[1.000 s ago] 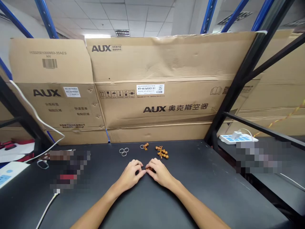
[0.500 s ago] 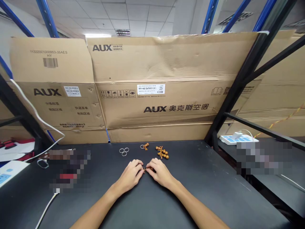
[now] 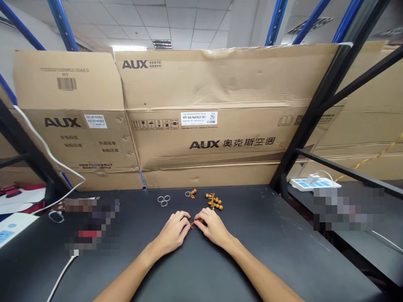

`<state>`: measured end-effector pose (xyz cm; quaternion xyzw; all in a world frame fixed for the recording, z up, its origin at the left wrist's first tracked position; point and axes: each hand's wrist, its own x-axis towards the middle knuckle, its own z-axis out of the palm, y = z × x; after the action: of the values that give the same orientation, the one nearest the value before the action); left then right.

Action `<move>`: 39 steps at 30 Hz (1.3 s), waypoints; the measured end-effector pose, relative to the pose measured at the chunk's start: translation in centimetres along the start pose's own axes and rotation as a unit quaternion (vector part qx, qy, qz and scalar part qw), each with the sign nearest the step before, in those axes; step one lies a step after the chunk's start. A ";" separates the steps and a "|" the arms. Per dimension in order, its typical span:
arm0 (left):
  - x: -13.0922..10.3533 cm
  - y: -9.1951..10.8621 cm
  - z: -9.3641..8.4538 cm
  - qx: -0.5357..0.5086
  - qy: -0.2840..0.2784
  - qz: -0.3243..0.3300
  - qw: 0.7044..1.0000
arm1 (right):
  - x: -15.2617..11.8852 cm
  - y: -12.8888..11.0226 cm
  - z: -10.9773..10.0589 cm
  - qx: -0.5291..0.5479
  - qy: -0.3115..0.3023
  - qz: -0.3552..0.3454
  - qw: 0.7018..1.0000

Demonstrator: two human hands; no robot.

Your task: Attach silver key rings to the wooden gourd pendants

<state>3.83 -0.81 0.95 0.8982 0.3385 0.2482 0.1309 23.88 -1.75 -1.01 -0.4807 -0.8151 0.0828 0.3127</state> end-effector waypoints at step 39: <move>0.0 0.2 -0.4 0.011 -0.034 0.042 0.998 | 0.2 0.5 0.4 0.003 0.024 0.016 1.000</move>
<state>3.76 -0.92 1.39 0.9210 0.2987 0.2188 0.1215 23.97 -1.26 -1.48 -0.4945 -0.7995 0.0783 0.3319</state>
